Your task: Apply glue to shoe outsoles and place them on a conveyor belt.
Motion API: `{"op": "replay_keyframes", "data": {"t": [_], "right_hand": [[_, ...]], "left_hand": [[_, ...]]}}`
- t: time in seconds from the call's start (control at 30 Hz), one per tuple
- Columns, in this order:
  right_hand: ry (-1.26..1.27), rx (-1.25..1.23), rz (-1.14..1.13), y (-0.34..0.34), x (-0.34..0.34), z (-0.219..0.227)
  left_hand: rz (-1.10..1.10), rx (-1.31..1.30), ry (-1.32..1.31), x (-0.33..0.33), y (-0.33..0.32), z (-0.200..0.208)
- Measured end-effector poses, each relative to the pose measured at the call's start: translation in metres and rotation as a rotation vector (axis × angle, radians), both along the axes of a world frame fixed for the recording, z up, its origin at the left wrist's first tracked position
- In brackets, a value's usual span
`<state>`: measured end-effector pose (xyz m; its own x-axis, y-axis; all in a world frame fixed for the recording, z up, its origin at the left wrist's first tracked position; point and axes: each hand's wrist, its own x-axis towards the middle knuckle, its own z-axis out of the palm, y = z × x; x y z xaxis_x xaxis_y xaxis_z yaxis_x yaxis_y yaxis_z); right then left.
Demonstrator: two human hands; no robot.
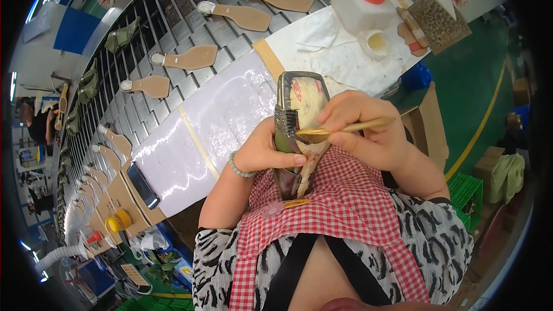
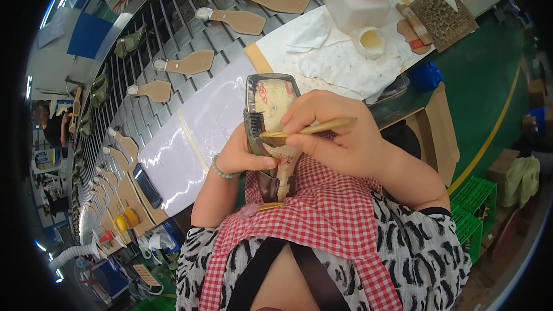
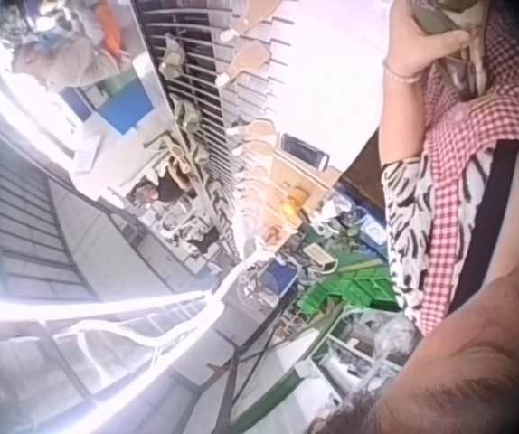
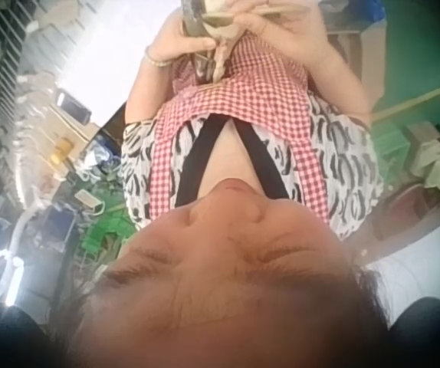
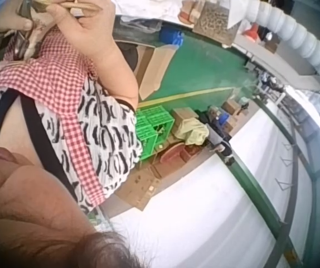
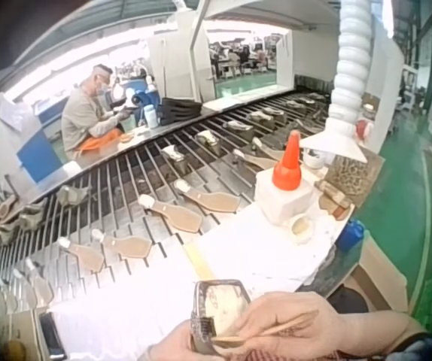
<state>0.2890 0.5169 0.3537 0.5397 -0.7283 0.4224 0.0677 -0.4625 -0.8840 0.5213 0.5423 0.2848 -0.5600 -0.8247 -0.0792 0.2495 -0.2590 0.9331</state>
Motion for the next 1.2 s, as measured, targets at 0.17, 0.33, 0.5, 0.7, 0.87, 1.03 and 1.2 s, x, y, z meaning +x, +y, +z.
{"op": "replay_keyframes", "data": {"t": [0.17,0.33,0.5,0.7,0.87,1.03,1.2], "right_hand": [[-0.035,0.03,-0.053,-0.009,0.0,0.003],[0.081,-0.176,-0.04,-0.007,-0.003,0.011],[-0.066,0.152,0.049,-0.003,-0.003,0.005],[-0.084,0.143,-0.014,-0.002,0.002,0.005],[-0.143,0.131,-0.004,0.001,0.005,0.003],[-0.13,0.076,-0.095,0.002,0.007,0.003],[-0.143,0.118,-0.05,0.002,0.008,0.0]], "left_hand": [[-0.022,-0.021,-0.005,-0.003,-0.003,0.001],[-0.038,-0.011,-0.019,-0.001,-0.003,0.003],[-0.025,-0.001,0.007,-0.001,-0.001,0.005],[-0.046,-0.021,0.01,-0.001,-0.001,0.008],[-0.035,-0.002,0.021,0.0,0.002,0.009],[-0.04,-0.006,0.017,0.001,0.002,0.009],[-0.028,-0.013,0.035,-0.002,0.0,0.008]]}}
